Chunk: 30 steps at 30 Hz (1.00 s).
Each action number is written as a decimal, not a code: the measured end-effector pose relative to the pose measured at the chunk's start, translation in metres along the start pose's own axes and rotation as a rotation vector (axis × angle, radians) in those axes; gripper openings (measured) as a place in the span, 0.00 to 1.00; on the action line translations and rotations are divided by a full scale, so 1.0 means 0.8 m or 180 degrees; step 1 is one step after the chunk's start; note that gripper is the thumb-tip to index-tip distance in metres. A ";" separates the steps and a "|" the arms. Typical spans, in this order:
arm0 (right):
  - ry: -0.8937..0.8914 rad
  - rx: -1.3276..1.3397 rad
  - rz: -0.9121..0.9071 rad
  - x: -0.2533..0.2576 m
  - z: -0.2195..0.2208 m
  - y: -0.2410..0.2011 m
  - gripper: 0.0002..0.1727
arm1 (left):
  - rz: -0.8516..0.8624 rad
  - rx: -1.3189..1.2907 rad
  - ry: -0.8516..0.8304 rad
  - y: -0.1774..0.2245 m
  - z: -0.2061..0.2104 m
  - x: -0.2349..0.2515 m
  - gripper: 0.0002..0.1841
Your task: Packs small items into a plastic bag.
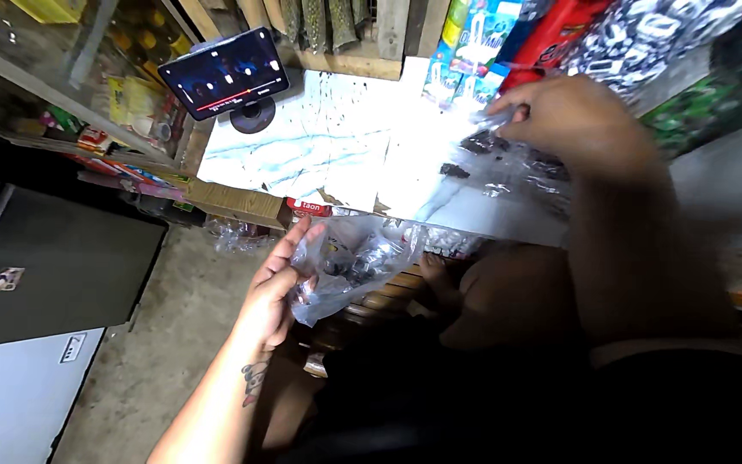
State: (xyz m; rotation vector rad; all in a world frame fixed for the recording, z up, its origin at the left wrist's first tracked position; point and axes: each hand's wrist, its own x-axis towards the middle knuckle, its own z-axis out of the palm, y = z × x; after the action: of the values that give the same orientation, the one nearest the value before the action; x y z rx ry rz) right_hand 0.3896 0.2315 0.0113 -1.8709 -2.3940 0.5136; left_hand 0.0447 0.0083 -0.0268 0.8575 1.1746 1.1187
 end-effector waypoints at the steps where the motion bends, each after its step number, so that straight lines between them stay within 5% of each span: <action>1: -0.0001 0.0001 -0.0112 0.005 0.004 0.001 0.21 | 0.0002 0.0008 -0.0005 0.000 -0.001 -0.001 0.38; 6: -0.0165 -0.0105 -0.0099 0.016 0.014 -0.011 0.29 | 0.0003 -0.0026 -0.0018 0.000 -0.001 -0.003 0.38; 13: 0.0016 0.0038 -0.0225 0.028 0.028 0.001 0.13 | 0.0054 -0.0037 -0.0056 0.001 -0.002 -0.005 0.37; 22: 0.1471 0.1810 -0.0619 0.001 0.006 -0.003 0.17 | -0.0023 0.0048 -0.0075 -0.001 -0.003 -0.004 0.38; 30: 0.1491 0.3363 -0.1630 -0.026 0.007 -0.045 0.05 | -0.0099 0.0039 -0.0090 -0.008 0.004 0.002 0.38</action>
State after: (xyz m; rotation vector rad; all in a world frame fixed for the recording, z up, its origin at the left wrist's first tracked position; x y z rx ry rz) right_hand 0.3601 0.2033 0.0202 -0.7755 -1.6278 0.9003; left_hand 0.0488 0.0083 -0.0323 0.8592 1.1687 1.0719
